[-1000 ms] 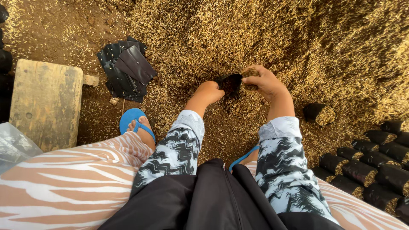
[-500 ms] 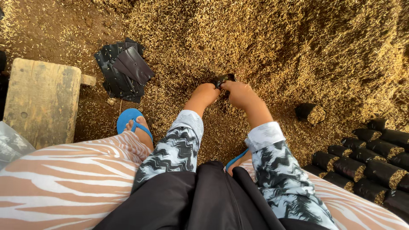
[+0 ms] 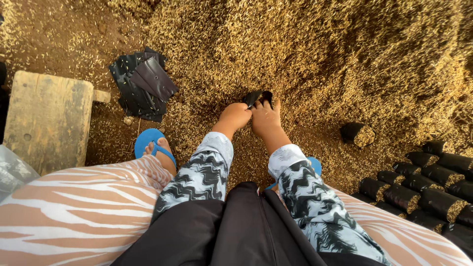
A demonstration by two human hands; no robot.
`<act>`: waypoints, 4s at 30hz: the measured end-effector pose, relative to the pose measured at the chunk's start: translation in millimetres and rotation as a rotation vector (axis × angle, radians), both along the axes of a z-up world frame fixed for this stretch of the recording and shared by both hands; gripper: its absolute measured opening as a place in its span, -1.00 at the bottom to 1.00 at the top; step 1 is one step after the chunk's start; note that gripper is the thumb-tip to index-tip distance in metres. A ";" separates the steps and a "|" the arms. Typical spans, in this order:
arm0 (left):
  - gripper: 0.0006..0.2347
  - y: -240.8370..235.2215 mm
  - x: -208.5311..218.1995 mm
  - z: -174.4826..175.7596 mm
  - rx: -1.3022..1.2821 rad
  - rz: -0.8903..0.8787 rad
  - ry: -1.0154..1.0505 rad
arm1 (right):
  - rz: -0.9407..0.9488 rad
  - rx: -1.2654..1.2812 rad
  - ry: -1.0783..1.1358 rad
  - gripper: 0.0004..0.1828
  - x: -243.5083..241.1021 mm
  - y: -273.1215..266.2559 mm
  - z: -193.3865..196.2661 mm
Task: The person scoops loose brown material from a large pile and fills small black plastic nursery bags. The person then folds the top of each bag to close it and places it aside. The process is repeated for multiple bags.
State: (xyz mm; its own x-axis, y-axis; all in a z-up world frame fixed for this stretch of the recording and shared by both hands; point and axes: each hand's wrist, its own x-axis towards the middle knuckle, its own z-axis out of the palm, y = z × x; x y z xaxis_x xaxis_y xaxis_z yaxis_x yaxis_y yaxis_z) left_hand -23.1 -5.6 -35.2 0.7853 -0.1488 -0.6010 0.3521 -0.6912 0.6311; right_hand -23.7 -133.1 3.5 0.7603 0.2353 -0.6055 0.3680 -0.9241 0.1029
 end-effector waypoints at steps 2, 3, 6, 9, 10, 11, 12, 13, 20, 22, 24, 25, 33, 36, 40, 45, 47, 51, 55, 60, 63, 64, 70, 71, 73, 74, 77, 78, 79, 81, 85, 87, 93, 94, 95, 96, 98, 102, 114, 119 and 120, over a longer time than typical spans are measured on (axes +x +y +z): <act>-0.74 1.5 2.8 18.5 -0.003 0.033 0.061 | 0.017 -0.021 0.015 -0.36 5.5 -1.8 1.1; -0.74 3.6 4.7 28.2 -0.003 0.050 0.092 | -0.006 -0.005 0.013 -0.47 8.4 -5.0 0.4; -0.76 3.3 13.0 50.8 0.002 0.087 0.035 | -0.131 0.259 -0.144 -0.70 11.4 -30.3 -5.6; -0.67 0.2 23.2 54.3 0.079 0.080 -0.105 | -0.463 0.716 -0.488 -0.81 -4.7 -51.6 -18.5; -0.63 -3.6 28.8 53.4 0.094 0.070 -0.111 | -0.617 0.721 -0.514 -0.77 -7.5 -49.9 -23.5; -0.59 -7.9 33.8 51.1 0.110 0.061 -0.118 | -0.771 0.724 -0.539 -0.70 -7.1 -48.8 -27.2; -0.55 -10.3 33.2 46.0 0.130 0.052 -0.115 | -0.855 0.727 -0.476 -0.59 -7.8 -45.7 -31.7; -0.62 -12.4 32.7 39.9 0.143 0.059 -0.170 | -0.938 0.729 -0.412 -0.48 -7.8 -41.5 -36.0; -0.79 4.3 16.1 20.0 0.140 0.012 -0.102 | -0.811 0.721 -0.295 -0.63 9.4 -41.9 -25.6; -0.78 8.2 13.7 24.6 0.154 -0.002 -0.039 | -0.735 0.719 -0.259 -0.63 16.9 -45.4 -17.3; -0.76 6.0 11.5 29.3 0.211 -0.029 -0.001 | -0.652 0.745 -0.293 -0.62 18.2 -48.1 -10.8; -0.76 4.7 9.2 30.7 0.189 0.016 -0.043 | -0.607 0.773 -0.342 -0.61 16.4 -49.4 -8.4; -0.92 -7.0 13.8 15.2 0.021 0.197 -0.413 | -0.115 0.360 -0.349 -0.64 -15.7 -27.1 -6.5; -0.94 -9.2 14.8 5.3 -0.006 0.244 -0.480 | -0.093 0.243 -0.362 -0.45 -26.3 -8.7 -6.5; -0.95 -13.5 14.4 -8.1 -0.046 0.241 -0.502 | -0.121 0.141 -0.227 -0.41 -26.2 -2.7 -8.3; -0.94 -14.2 20.3 -3.8 -0.038 0.209 -0.484 | -0.131 0.191 -0.240 -0.47 -9.4 -12.7 -13.1; -0.92 -16.8 24.6 5.1 0.025 0.201 -0.437 | -0.140 0.228 -0.196 -0.65 1.9 -26.5 -12.7; -0.78 -9.7 28.8 23.1 0.144 0.150 -0.230 | -0.290 0.697 -0.424 -0.71 5.6 -48.4 -10.4; -0.62 -4.1 27.3 32.8 0.204 0.021 0.119 | -0.559 0.674 -0.527 -0.72 1.4 -58.4 -2.4; -0.61 -5.3 20.2 29.2 0.223 -0.029 0.158 | -0.742 0.418 -0.132 -0.63 12.0 -53.9 -0.7; -0.70 -5.2 22.8 24.2 0.211 -0.029 0.189 | -0.736 0.460 -0.094 -0.67 16.5 -57.3 -4.5; -0.72 -3.7 24.5 23.3 0.149 -0.040 0.204 | -0.741 0.501 -0.064 -0.68 18.6 -59.2 -5.2; -0.77 2.2 29.1 17.7 -0.010 -0.056 0.241 | -0.934 0.791 -0.077 -0.68 31.7 -77.1 -8.7; -0.78 2.8 25.6 14.8 -0.019 -0.042 0.253 | -0.968 0.831 -0.111 -0.68 32.6 -81.4 -11.1; -0.77 3.7 21.5 8.0 -0.041 -0.022 0.271 | -0.771 0.785 -0.405 -0.74 27.7 -85.9 -20.0; -0.76 4.3 19.2 3.8 -0.052 -0.019 0.279 | -0.670 0.758 -0.546 -0.75 23.0 -86.4 -26.3; -0.76 7.4 19.4 -8.4 -0.128 0.004 0.299 | -0.345 0.738 -0.717 -0.44 5.2 -83.9 -45.8; -0.75 8.9 19.0 -11.6 -0.160 0.017 0.307 | -0.297 0.680 -0.697 -0.35 -1.6 -81.7 -51.4; -0.75 9.7 18.9 -14.0 -0.166 0.013 0.304 | -0.249 0.622 -0.677 -0.26 -8.5 -79.1 -56.4; -0.74 10.2 17.6 -16.0 -0.177 0.003 0.299 | -0.238 0.566 -0.632 -0.22 -21.2 -75.7 -63.1; -0.74 8.7 18.7 -11.0 -0.209 0.034 0.334 | -0.385 0.600 -0.524 -0.41 -25.0 -73.7 -69.5; -0.75 7.3 18.1 -7.7 -0.223 0.048 0.332 | -0.460 0.673 -0.477 -0.51 -23.0 -75.2 -70.2; -0.76 4.2 18.5 -0.6 -0.192 0.060 0.348 | -1.175 1.090 -0.089 -0.81 7.7 -82.0 -49.6; -0.76 3.6 18.0 -0.6 -0.195 0.050 0.329 | -1.315 1.307 -0.002 -0.80 16.0 -88.6 -40.2; -0.75 4.0 17.2 -0.8 -0.198 0.039 0.310 | -1.448 1.525 0.092 -0.79 20.4 -91.8 -31.5; -0.75 3.5 16.9 -0.8 -0.201 0.027 0.290 | -1.423 1.608 0.156 -0.83 22.7 -92.5 -23.3; -0.73 1.8 15.5 -0.7 -0.174 0.022 0.270 | -1.363 1.770 0.292 -0.88 27.8 -89.6 -8.2; -0.70 -2.8 16.0 -2.4 -0.110 0.038 0.288 | -1.172 1.660 0.273 -0.94 26.3 -64.3 7.6; -0.78 5.5 20.4 -4.2 -0.215 0.207 0.163 | -1.247 1.415 0.033 -0.80 28.1 -88.6 4.5; -0.82 17.5 32.3 15.4 -0.445 0.278 0.193 | -1.076 0.847 0.820 -0.66 -18.3 -117.4 -7.9; -0.83 18.5 34.9 19.8 -0.492 0.295 0.189 | -1.049 0.788 0.901 -0.61 -28.8 -110.4 -15.1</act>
State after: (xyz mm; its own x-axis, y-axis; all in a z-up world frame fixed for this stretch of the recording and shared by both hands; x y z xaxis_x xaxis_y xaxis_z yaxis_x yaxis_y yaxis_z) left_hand 11.8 12.9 -15.4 0.7219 -0.2366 -0.6503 0.6219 -0.1904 0.7596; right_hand -52.4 -243.6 -11.6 0.2556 0.3193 -0.9125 -0.7650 -0.5103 -0.3929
